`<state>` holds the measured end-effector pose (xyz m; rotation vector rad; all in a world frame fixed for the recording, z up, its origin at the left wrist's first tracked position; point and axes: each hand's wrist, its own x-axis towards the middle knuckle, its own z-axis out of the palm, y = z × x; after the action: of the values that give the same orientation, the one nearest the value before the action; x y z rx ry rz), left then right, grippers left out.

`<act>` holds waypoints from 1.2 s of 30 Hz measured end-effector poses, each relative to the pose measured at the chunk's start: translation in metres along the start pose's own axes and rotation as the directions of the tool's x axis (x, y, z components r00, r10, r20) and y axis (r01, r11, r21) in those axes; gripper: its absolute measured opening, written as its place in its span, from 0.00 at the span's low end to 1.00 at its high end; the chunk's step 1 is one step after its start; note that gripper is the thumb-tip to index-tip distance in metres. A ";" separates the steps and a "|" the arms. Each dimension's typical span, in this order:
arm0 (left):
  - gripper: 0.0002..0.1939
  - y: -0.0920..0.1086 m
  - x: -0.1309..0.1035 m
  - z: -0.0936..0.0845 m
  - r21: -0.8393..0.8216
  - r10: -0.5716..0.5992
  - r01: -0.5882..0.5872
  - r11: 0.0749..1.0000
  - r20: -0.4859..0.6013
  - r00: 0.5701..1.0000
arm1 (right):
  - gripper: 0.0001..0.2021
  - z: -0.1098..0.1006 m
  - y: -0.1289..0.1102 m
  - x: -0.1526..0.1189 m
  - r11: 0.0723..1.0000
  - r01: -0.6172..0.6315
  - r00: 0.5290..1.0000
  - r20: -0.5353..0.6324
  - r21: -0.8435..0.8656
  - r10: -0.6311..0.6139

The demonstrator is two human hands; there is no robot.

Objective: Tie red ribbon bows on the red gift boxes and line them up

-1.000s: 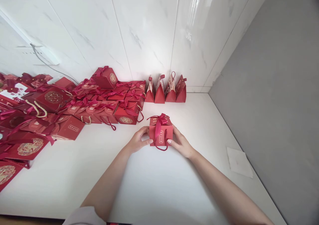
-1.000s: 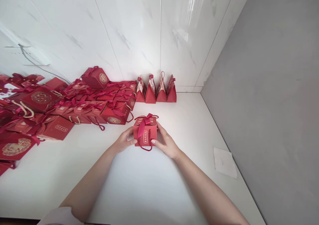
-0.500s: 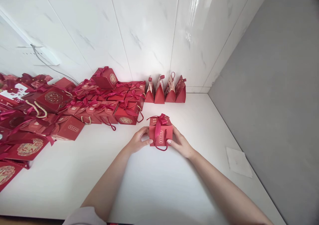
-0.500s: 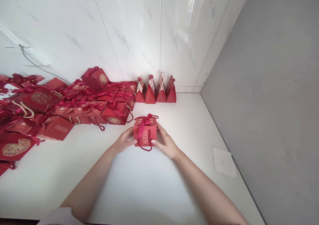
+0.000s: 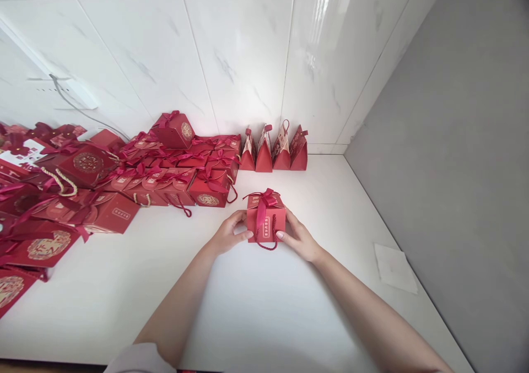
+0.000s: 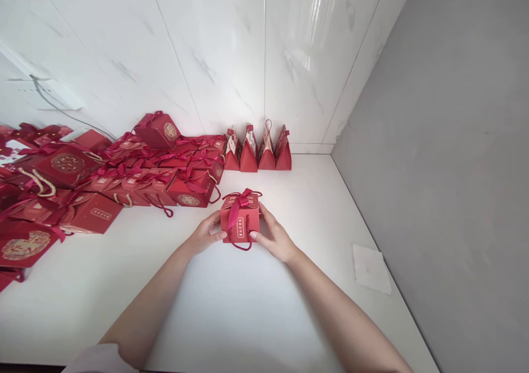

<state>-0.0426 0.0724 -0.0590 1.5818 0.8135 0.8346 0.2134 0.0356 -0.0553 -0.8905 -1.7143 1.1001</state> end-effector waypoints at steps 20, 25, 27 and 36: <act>0.37 0.029 0.002 0.031 -0.771 -0.306 0.149 0.619 -0.062 0.950 | 0.28 0.001 0.012 -0.005 0.997 -0.027 0.999 -0.017 0.073 0.029; 0.41 0.038 -0.001 0.040 -0.776 -0.270 0.237 0.585 0.090 0.959 | 0.27 0.003 0.013 -0.005 0.997 -0.059 0.998 -0.031 0.039 0.060; 0.39 0.038 0.000 0.041 -0.777 -0.275 0.241 0.582 0.091 0.957 | 0.26 0.003 0.013 -0.005 0.996 -0.080 0.995 -0.059 0.038 0.083; 0.29 0.025 0.001 0.031 0.094 0.083 -0.059 0.994 -0.276 0.958 | 0.18 0.002 0.018 -0.003 0.983 -0.184 0.894 -0.413 0.010 0.172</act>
<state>-0.0141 0.0543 -0.0388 1.5961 1.0091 1.1053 0.2143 0.0391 -0.0734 -1.2234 -1.3194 0.9221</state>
